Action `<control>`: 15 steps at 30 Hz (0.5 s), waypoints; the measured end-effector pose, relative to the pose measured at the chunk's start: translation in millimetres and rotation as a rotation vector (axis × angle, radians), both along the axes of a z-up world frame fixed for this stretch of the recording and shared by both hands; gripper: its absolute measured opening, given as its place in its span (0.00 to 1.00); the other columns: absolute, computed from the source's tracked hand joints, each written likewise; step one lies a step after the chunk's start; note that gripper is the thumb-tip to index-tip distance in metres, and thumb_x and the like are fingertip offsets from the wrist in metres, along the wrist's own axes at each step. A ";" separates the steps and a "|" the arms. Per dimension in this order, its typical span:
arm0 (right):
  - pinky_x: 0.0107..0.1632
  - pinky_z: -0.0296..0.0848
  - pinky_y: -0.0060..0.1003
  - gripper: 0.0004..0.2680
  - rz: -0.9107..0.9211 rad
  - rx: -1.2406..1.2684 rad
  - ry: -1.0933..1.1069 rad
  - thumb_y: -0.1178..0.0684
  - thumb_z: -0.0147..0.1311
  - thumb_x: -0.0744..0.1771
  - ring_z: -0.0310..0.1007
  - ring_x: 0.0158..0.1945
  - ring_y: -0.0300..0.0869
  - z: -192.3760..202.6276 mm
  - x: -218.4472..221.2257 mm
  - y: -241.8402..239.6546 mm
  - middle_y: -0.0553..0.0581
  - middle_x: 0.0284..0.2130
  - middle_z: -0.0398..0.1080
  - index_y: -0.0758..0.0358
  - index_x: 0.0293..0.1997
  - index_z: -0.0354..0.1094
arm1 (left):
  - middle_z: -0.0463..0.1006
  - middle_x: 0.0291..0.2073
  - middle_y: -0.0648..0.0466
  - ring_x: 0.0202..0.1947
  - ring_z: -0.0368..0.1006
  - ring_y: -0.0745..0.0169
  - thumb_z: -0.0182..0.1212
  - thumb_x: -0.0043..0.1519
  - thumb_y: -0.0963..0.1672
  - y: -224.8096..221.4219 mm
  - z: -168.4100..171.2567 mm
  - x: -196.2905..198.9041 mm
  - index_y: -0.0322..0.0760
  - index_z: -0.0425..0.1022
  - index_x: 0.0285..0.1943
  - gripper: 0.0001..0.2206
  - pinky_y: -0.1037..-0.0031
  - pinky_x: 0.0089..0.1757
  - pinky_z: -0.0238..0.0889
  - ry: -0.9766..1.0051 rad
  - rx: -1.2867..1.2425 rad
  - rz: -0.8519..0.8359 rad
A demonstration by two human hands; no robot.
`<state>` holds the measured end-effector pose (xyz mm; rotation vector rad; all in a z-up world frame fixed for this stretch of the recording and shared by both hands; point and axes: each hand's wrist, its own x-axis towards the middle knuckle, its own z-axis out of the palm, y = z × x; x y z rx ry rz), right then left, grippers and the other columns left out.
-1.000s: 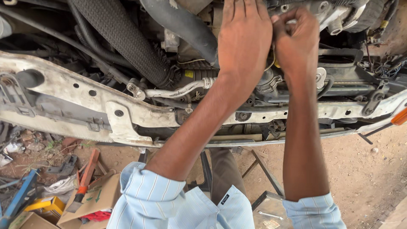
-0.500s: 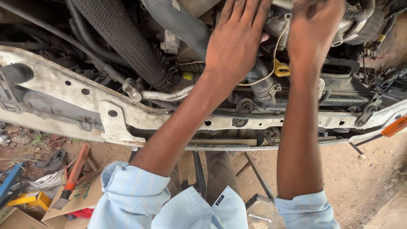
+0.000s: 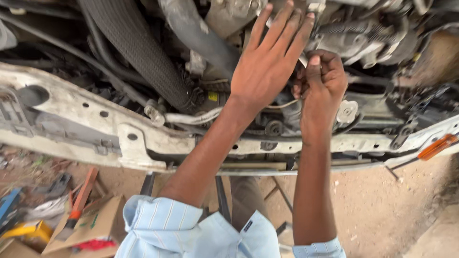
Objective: The person works on various engine components inside a car's hood using a wrench and by hand, loosening and tightening several bolts and handling small parts.
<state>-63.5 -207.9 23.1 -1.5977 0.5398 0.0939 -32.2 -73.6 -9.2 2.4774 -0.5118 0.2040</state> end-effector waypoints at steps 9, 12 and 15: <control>0.21 0.63 0.29 0.06 0.123 -0.274 -0.323 0.55 0.50 0.77 0.66 0.21 0.34 -24.0 79.5 -26.1 0.53 0.27 0.69 0.67 0.55 0.62 | 0.59 0.75 0.45 0.77 0.51 0.52 0.55 0.63 0.41 -12.5 -5.3 9.3 0.38 0.55 0.79 0.31 0.53 0.73 0.39 0.065 0.252 0.144; 0.23 0.65 0.30 0.06 0.155 -0.282 -0.442 0.55 0.49 0.79 0.68 0.22 0.36 -24.7 73.3 -23.6 0.55 0.29 0.68 0.69 0.54 0.63 | 0.55 0.76 0.41 0.78 0.50 0.45 0.55 0.69 0.43 -13.2 -2.0 4.5 0.33 0.50 0.80 0.30 0.50 0.74 0.38 0.102 0.091 0.203; 0.22 0.65 0.33 0.07 0.066 -0.216 -0.408 0.54 0.49 0.75 0.67 0.22 0.37 -11.1 50.1 -22.5 0.56 0.35 0.69 0.68 0.50 0.66 | 0.61 0.72 0.47 0.74 0.56 0.52 0.55 0.67 0.42 -12.8 7.9 5.7 0.36 0.58 0.79 0.28 0.50 0.72 0.42 0.079 0.257 0.194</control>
